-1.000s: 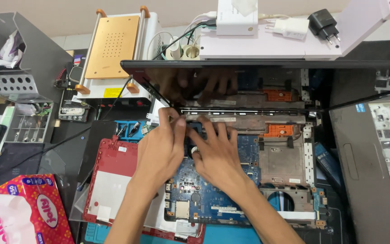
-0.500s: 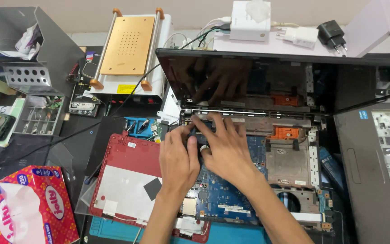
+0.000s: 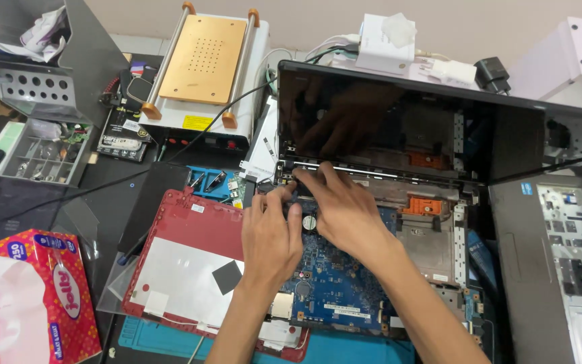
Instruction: The person works at a repair bench on a disassembled laptop. They move a keyboard aside, position the laptop shell, place the motherboard with attached cooling fan into the chassis, align it under the screen hinge area, and press along the top edge to seat the board and components into place.
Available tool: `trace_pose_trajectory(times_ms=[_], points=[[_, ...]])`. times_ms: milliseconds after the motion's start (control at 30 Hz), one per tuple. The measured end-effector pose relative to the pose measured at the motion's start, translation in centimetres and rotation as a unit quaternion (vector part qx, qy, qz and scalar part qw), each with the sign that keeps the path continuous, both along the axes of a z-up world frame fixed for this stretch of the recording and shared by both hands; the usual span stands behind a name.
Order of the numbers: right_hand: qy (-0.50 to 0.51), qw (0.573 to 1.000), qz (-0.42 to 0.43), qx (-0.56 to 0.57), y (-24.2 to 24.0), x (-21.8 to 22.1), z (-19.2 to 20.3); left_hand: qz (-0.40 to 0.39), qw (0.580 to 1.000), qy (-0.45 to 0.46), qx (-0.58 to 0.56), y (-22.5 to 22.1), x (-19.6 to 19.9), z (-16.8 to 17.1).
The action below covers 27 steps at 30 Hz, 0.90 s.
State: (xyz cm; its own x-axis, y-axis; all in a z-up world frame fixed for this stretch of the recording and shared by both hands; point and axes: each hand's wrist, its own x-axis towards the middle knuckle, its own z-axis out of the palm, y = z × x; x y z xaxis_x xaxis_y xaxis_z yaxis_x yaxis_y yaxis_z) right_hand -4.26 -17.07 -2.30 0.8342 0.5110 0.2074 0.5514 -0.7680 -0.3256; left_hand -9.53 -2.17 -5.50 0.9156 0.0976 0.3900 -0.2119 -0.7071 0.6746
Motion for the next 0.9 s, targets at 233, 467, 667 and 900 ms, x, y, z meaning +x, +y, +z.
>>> trace_pose_trajectory(times_ms=[233,467,667,900], points=[[0.038,0.999,-0.019,0.012,0.3,0.6,-0.9,-0.024,0.999,-0.033,0.026,0.1,-0.4,-0.3],[0.167,0.981,-0.092,-0.035,1.1,1.2,0.8,-0.032,0.998,-0.036,0.044,0.1,-0.2,-0.8],[0.22,0.968,-0.12,-0.034,1.3,1.3,1.0,-0.04,0.997,-0.029,0.062,-0.1,-0.1,-0.5],[0.117,0.991,-0.069,-0.009,0.4,0.7,-0.4,-0.001,0.996,-0.01,0.091,-1.0,0.6,0.7]])
